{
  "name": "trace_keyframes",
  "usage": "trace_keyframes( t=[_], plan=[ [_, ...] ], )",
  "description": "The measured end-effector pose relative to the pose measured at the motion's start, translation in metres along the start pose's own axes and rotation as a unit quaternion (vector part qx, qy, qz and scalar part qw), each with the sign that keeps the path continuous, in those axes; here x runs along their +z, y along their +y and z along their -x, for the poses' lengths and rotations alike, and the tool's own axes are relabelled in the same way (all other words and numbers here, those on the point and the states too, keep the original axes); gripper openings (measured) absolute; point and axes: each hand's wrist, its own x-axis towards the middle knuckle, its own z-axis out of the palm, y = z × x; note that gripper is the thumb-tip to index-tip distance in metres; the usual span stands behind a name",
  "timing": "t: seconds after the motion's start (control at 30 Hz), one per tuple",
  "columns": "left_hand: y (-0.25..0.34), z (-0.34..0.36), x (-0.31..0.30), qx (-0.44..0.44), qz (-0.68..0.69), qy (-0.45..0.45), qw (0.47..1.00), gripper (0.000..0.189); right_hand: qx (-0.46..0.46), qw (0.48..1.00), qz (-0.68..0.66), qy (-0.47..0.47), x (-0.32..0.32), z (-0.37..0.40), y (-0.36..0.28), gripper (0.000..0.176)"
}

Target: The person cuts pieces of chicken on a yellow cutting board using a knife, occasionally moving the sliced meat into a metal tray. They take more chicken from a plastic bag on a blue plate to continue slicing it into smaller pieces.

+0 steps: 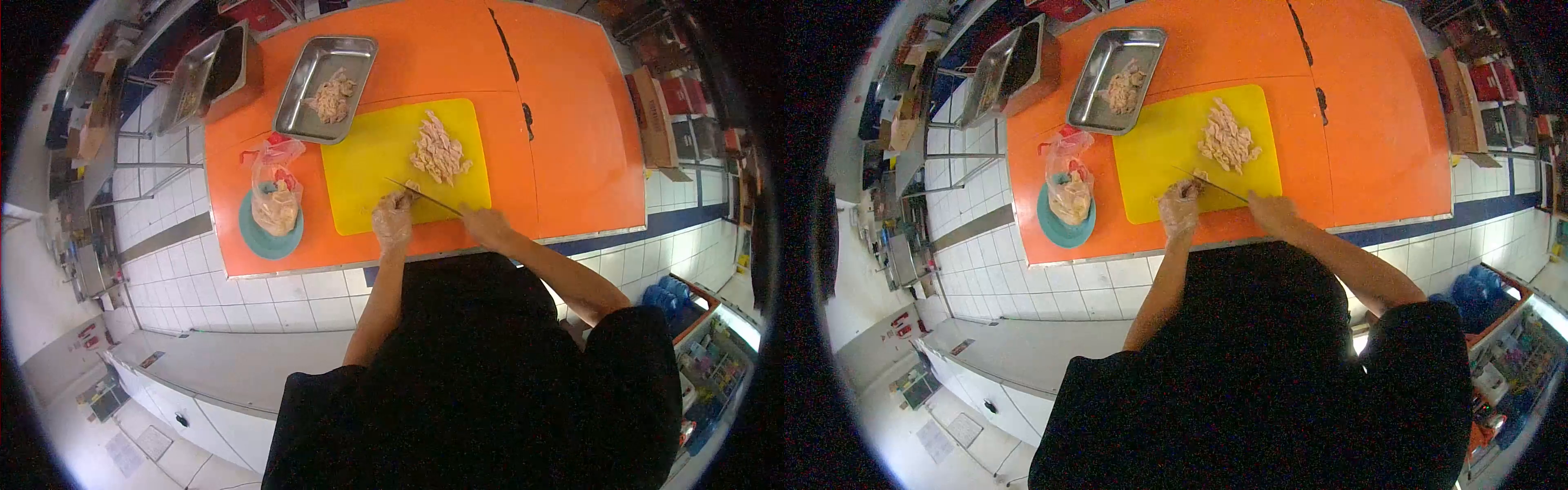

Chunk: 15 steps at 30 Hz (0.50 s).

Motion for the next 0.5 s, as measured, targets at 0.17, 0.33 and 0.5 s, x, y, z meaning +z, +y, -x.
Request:
trace_keyframes(
  t=[0.17,0.33,0.5],
  plan=[
    [0.008,0.009,-0.003,-0.027,0.170,0.025,0.985,0.017,0.016,0.999,0.038,-0.011,0.003,0.049,0.034,0.025],
    [0.004,0.015,-0.009,0.038,0.098,-0.011,0.994,0.014,-0.021,0.999,0.027,0.017,-0.009,0.001,0.016,0.025],
    [-0.009,0.018,-0.029,0.040,0.148,-0.004,0.988,0.019,0.010,0.993,-0.040,0.109,-0.027,-0.022,0.004,0.028]
  ],
)
